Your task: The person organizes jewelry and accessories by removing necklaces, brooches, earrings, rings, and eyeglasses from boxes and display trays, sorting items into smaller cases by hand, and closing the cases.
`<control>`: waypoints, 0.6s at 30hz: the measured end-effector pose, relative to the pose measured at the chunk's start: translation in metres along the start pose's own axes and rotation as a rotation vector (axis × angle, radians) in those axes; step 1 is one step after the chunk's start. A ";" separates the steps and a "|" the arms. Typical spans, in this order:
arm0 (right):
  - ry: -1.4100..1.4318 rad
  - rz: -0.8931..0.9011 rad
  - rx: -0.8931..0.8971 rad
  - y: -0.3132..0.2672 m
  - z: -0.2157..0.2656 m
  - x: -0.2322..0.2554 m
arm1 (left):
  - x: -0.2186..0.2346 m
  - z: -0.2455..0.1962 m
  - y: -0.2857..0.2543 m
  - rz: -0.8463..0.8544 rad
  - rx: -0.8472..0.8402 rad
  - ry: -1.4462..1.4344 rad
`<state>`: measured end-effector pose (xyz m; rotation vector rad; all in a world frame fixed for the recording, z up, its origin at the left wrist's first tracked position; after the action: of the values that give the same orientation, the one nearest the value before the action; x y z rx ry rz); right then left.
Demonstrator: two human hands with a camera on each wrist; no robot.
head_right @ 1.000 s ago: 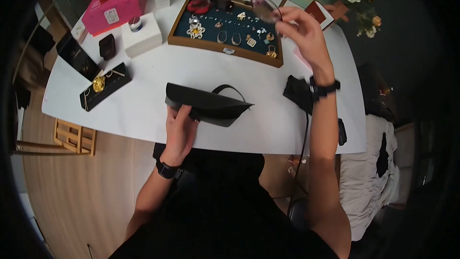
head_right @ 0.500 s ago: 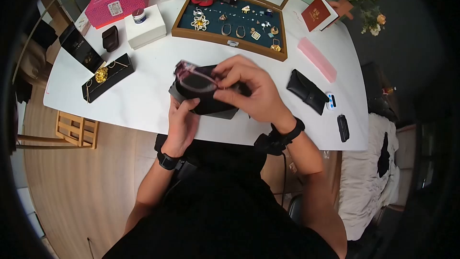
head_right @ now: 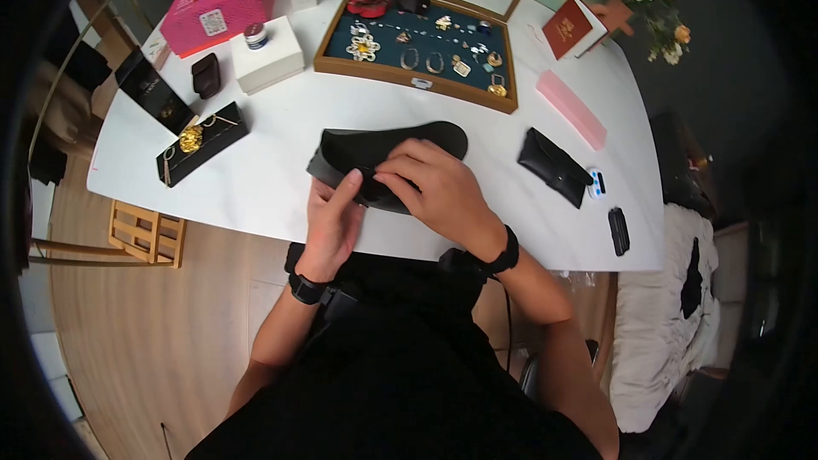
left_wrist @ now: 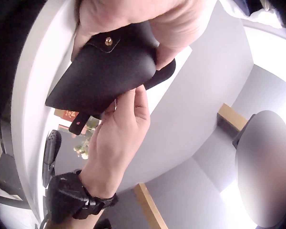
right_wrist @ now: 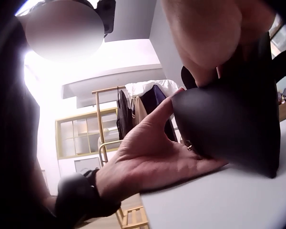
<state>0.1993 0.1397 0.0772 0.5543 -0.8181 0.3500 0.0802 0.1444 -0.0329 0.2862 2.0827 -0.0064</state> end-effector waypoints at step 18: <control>-0.187 -0.298 0.036 -0.017 0.015 0.011 | -0.004 0.010 0.001 0.083 0.205 -0.073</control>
<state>0.2055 0.1184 0.0883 0.7400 -0.8948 0.0399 0.0913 0.1431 -0.0346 0.4900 1.9980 -0.1781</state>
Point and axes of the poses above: each hand's wrist, its own y-axis towards the middle knuckle, its own x-axis out of the back of the hand, z = x × y, the point moved 8 cm from there along y, towards the middle knuckle, and after that the axes turned 7 degrees about z, right-handed, at the moved point
